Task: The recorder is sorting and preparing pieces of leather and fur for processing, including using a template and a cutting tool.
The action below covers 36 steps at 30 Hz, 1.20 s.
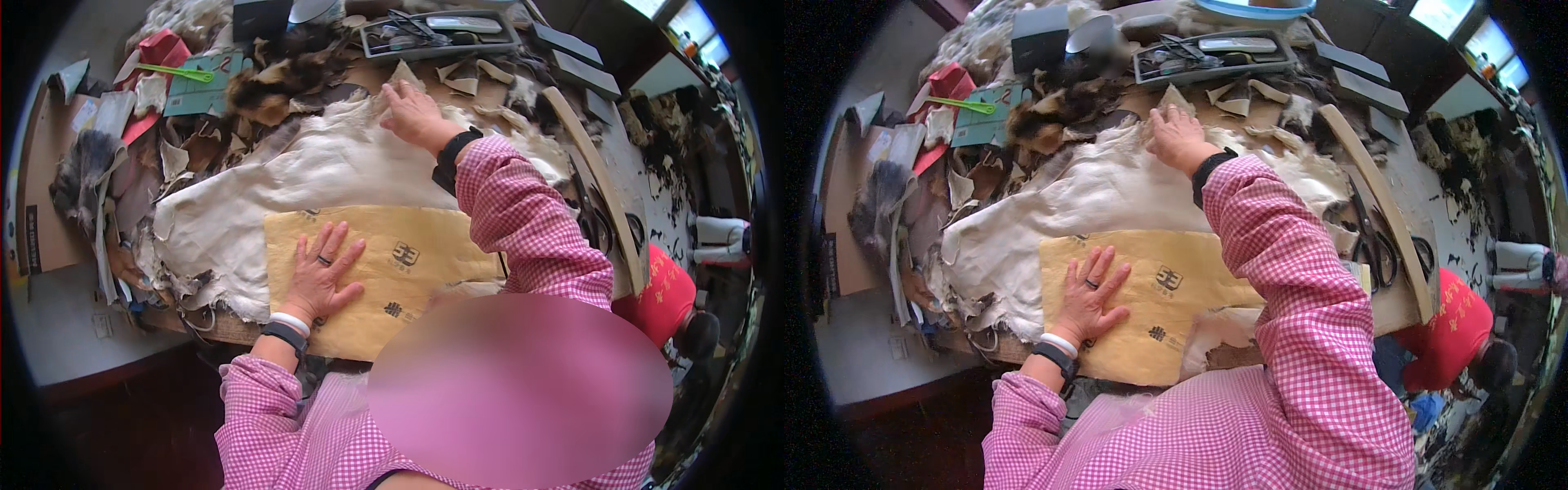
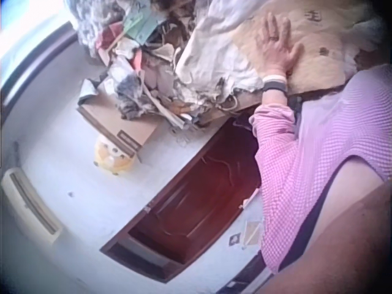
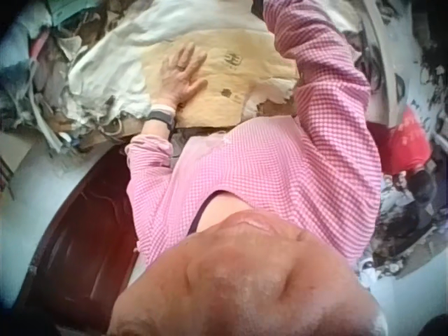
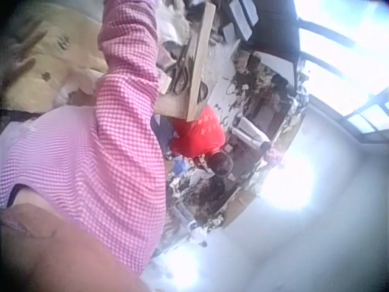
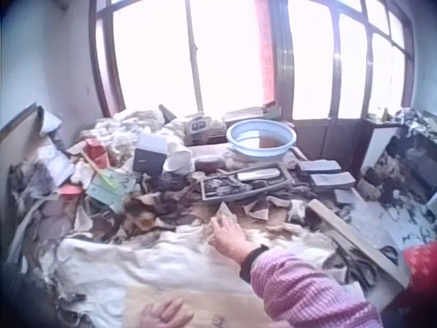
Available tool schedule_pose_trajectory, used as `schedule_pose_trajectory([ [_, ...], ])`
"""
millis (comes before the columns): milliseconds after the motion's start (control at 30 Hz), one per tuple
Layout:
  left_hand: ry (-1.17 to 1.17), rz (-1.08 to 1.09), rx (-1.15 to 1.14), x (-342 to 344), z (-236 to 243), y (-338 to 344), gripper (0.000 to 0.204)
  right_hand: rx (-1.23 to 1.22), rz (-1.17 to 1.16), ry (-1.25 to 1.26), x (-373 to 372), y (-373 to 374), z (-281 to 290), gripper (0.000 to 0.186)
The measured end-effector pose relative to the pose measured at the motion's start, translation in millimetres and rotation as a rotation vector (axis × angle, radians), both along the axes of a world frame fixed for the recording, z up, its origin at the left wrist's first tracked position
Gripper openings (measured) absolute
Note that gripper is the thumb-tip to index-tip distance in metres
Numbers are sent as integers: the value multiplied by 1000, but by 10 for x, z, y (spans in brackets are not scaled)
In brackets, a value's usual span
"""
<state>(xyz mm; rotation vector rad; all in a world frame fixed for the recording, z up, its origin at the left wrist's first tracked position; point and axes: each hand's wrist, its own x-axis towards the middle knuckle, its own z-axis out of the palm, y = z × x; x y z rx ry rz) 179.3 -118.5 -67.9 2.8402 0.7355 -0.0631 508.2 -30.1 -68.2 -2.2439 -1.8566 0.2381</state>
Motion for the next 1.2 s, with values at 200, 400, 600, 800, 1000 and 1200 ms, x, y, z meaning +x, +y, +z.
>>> schedule_pose_trajectory([
  [200,-1,-3,2,27,47,18,70,133,-321,43,27,216,-107,85],
  [400,-4,-12,11,29,34,24,71,9,-334,-5,157,264,-106,79],
  [600,-8,-4,25,7,11,3,71,3,-383,56,161,98,8,73],
  [800,-12,-7,23,41,30,-13,71,99,-329,227,311,58,-33,43],
  [1000,-22,5,10,-3,28,-10,70,438,122,336,-168,-408,440,22],
  [1200,-8,-17,54,-90,-131,18,69,290,955,96,-573,-1241,485,21],
])
